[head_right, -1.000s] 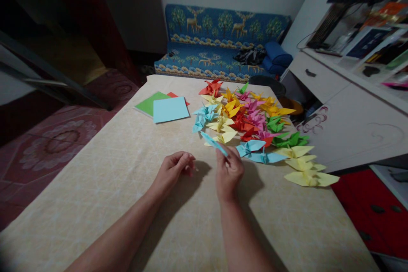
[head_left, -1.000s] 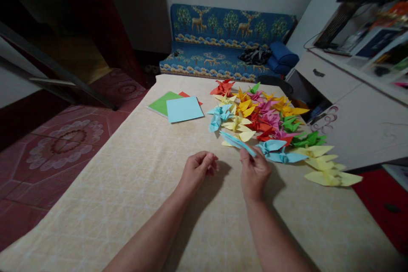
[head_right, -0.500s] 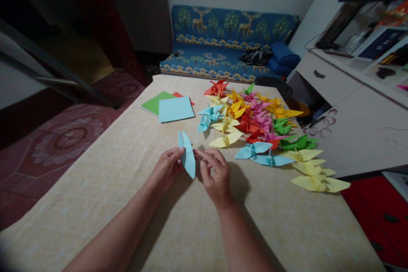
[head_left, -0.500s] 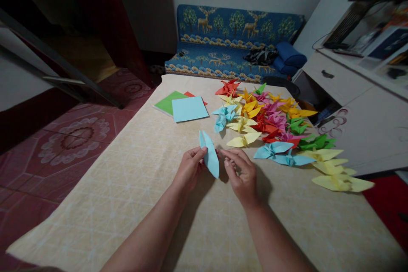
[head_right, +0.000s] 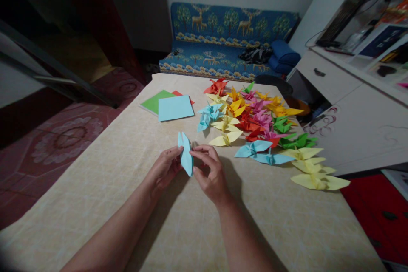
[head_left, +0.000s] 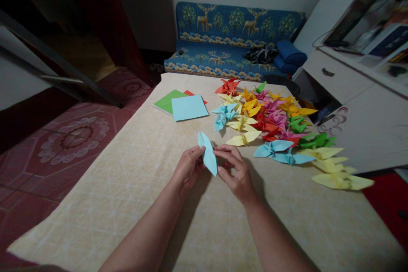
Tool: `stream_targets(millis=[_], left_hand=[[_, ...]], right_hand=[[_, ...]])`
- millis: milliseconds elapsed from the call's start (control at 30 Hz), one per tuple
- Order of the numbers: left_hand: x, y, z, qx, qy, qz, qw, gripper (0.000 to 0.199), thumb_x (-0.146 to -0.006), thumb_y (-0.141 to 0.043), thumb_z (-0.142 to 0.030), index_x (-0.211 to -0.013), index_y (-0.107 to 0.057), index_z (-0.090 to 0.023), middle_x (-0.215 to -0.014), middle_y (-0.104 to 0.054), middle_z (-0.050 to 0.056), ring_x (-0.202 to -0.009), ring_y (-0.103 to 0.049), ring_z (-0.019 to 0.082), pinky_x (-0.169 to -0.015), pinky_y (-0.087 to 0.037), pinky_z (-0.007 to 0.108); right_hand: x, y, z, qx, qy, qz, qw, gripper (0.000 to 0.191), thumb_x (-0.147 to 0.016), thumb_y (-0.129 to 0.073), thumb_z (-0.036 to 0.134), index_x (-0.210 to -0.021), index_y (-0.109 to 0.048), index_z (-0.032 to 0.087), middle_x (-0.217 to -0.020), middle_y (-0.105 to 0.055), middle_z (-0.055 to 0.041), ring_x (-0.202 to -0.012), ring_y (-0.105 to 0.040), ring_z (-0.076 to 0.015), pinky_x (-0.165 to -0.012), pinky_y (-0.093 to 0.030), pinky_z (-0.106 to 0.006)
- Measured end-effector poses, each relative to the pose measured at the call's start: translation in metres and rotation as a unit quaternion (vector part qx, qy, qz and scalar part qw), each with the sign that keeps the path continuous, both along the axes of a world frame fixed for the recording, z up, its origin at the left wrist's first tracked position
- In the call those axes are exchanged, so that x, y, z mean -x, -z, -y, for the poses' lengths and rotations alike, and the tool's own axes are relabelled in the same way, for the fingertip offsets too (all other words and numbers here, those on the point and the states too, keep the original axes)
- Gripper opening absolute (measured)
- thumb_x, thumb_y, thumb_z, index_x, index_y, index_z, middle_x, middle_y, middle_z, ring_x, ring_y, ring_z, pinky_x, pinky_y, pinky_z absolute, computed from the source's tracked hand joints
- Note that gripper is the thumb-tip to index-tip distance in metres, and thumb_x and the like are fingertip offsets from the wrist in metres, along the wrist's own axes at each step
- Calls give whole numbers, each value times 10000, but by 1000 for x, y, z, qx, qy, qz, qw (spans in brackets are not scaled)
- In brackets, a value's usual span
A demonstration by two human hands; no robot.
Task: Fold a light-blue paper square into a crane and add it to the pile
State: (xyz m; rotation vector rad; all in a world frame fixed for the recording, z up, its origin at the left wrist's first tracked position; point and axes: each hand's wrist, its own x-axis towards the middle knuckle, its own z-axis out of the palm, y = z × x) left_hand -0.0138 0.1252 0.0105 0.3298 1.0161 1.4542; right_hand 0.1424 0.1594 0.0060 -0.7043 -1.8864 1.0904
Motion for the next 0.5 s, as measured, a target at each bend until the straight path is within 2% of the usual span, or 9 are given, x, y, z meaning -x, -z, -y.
stream_targets(millis=[67, 267, 500], left_hand=[[0, 0, 0, 2, 5, -1, 1000, 240, -711, -779, -288, -832, -711, -92, -713, -696, 38, -582, -603, 107, -580, -511, 203], [-2, 3, 1, -5, 26, -8, 1000, 227, -692, -794, -294, -768, -693, -105, -614, -619, 1, -539, -560, 96, -561, -506, 210], [-3, 2, 2, -8, 39, -19, 999, 213, -742, -753, -291, -805, -712, -92, -670, -645, 39, -576, -570, 116, -614, -528, 249]], right_hand=[[1, 3, 0, -12, 8, 6, 1000, 492, -772, -558, 61, -1187, -666, 302, -1230, -528, -70, -1147, -551, -225, -765, -544, -290], [1, 16, -7, -100, 50, 39, 993, 509, -767, -564, -1, -1136, -704, 320, -1269, -517, -64, -1205, -522, -230, -1013, -456, -400], [1, 20, -9, -89, 66, 48, 993, 358, -822, -592, 42, -1019, -744, 299, -1246, -533, -76, -1189, -545, -232, -982, -479, -401]])
